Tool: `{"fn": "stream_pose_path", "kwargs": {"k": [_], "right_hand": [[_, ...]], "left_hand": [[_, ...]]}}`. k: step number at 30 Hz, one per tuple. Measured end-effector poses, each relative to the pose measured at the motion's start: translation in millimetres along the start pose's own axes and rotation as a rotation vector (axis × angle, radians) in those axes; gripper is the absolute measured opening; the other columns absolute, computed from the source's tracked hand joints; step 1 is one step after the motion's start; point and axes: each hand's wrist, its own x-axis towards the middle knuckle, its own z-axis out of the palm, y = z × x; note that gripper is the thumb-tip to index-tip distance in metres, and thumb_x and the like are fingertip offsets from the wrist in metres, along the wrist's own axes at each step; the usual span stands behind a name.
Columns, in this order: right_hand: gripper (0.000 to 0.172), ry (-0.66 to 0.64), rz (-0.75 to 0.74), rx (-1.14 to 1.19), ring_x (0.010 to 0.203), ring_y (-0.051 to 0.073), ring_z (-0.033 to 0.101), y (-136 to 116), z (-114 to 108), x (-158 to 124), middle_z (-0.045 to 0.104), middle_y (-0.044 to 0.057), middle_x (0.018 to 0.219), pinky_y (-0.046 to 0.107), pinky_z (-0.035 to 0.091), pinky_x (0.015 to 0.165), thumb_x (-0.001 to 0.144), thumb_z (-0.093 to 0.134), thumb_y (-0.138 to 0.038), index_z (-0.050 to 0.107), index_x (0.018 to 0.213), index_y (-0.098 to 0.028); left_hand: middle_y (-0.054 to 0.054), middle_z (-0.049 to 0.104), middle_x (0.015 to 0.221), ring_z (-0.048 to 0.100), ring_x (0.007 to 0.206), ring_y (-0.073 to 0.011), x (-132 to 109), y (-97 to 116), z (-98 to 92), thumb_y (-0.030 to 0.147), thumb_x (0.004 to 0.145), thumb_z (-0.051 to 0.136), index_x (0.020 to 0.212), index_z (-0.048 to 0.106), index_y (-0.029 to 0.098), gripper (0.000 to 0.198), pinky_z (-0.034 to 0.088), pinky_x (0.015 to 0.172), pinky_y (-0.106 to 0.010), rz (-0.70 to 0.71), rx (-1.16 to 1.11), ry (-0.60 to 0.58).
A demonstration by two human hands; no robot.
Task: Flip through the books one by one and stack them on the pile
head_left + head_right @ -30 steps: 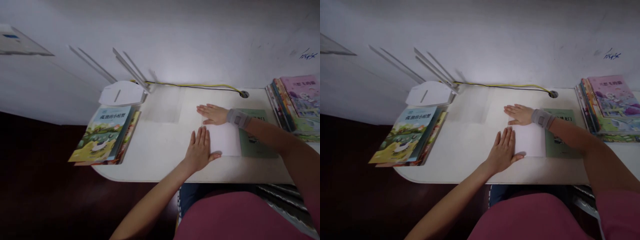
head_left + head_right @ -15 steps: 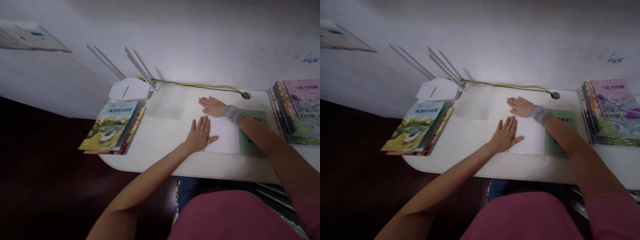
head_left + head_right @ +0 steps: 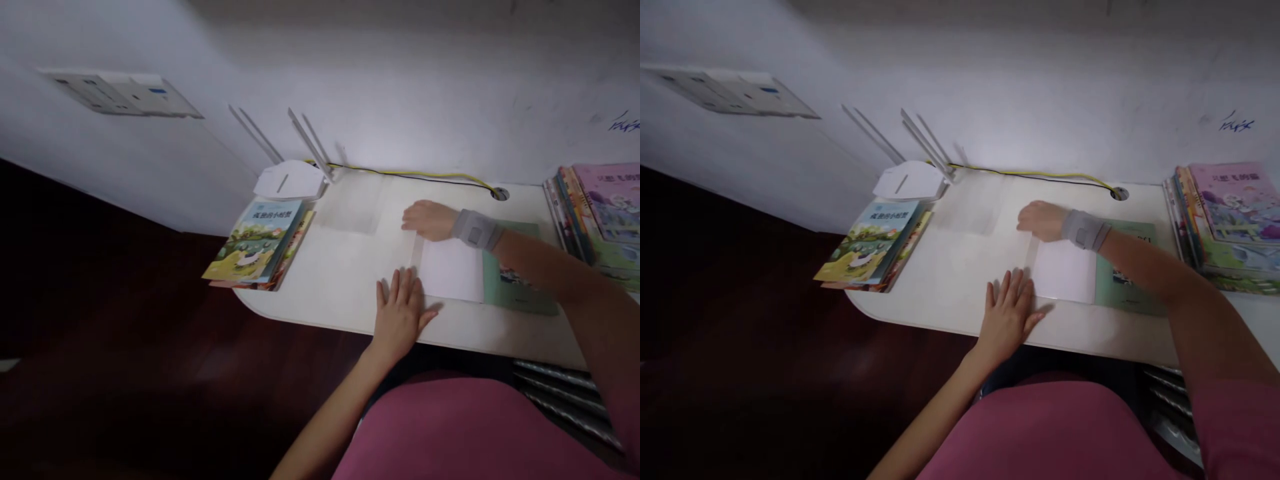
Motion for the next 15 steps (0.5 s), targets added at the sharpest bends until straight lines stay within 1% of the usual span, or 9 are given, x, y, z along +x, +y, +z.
{"fn": "stream_pose_path", "kwargs": {"k": [1,3,4,6,10,12,15], "right_hand": [[0.035,-0.073,-0.070,-0.007,0.109,0.024,0.059,-9,-10,1,0.068,0.010,0.113,0.041,0.041,0.092,0.087,0.047,-0.016,0.063,0.117,-0.017],[0.030,-0.168,-0.133,-0.037,0.094,0.022,0.062,-24,-25,4,0.069,0.008,0.103,0.038,0.044,0.080,0.087,0.048,-0.018,0.064,0.113,-0.019],[0.029,-0.195,-0.139,-0.052,0.091,0.022,0.061,-30,-30,6,0.069,0.007,0.102,0.037,0.044,0.077,0.087,0.049,-0.020,0.064,0.112,-0.020],[0.027,-0.233,-0.132,-0.079,0.089,0.022,0.060,-37,-36,8,0.068,0.007,0.100,0.037,0.043,0.076,0.088,0.050,-0.024,0.064,0.111,-0.021],[0.023,-0.296,-0.123,-0.136,0.086,0.023,0.058,-39,-40,13,0.067,0.007,0.093,0.038,0.043,0.076,0.089,0.050,-0.028,0.066,0.106,-0.021],[0.022,-0.308,-0.123,-0.164,0.085,0.023,0.058,-40,-42,13,0.066,0.007,0.089,0.039,0.043,0.074,0.090,0.049,-0.028,0.067,0.102,-0.021],[0.021,-0.279,-0.108,-0.175,0.082,0.021,0.058,-41,-54,7,0.067,0.005,0.087,0.038,0.041,0.074,0.087,0.049,-0.018,0.068,0.096,-0.022]], "left_hand": [[-0.019,0.038,0.149,0.028,0.141,-0.0387,3,0,-0.6,0.059,0.094,0.032,0.135,0.051,0.013,0.064,0.026,0.108,-0.065,-0.017,0.001,0.026],[-0.019,0.044,0.146,0.032,0.139,-0.0383,7,0,-2.4,0.055,0.095,0.035,0.127,0.057,0.015,0.056,0.026,0.108,-0.065,-0.037,-0.010,0.065],[-0.018,0.047,0.144,0.034,0.139,-0.0379,9,1,-3.3,0.052,0.096,0.036,0.124,0.059,0.015,0.052,0.027,0.108,-0.065,-0.043,-0.021,0.081],[-0.018,0.050,0.141,0.036,0.137,-0.0374,12,1,-4.2,0.047,0.097,0.037,0.119,0.062,0.015,0.046,0.027,0.109,-0.064,-0.055,-0.044,0.109],[-0.017,0.050,0.141,0.035,0.138,-0.0370,12,0,-1.5,0.040,0.097,0.039,0.116,0.063,0.018,0.037,0.024,0.109,-0.066,-0.075,-0.120,0.150],[-0.017,0.048,0.143,0.035,0.138,-0.0361,11,-5,-0.2,0.041,0.097,0.038,0.122,0.058,0.018,0.039,0.025,0.109,-0.065,-0.088,-0.227,0.181],[-0.019,0.042,0.146,0.037,0.137,-0.0307,15,-20,-4.1,0.047,0.098,0.031,0.140,0.038,0.017,0.052,0.032,0.110,-0.056,-0.142,-0.527,0.291]]}}
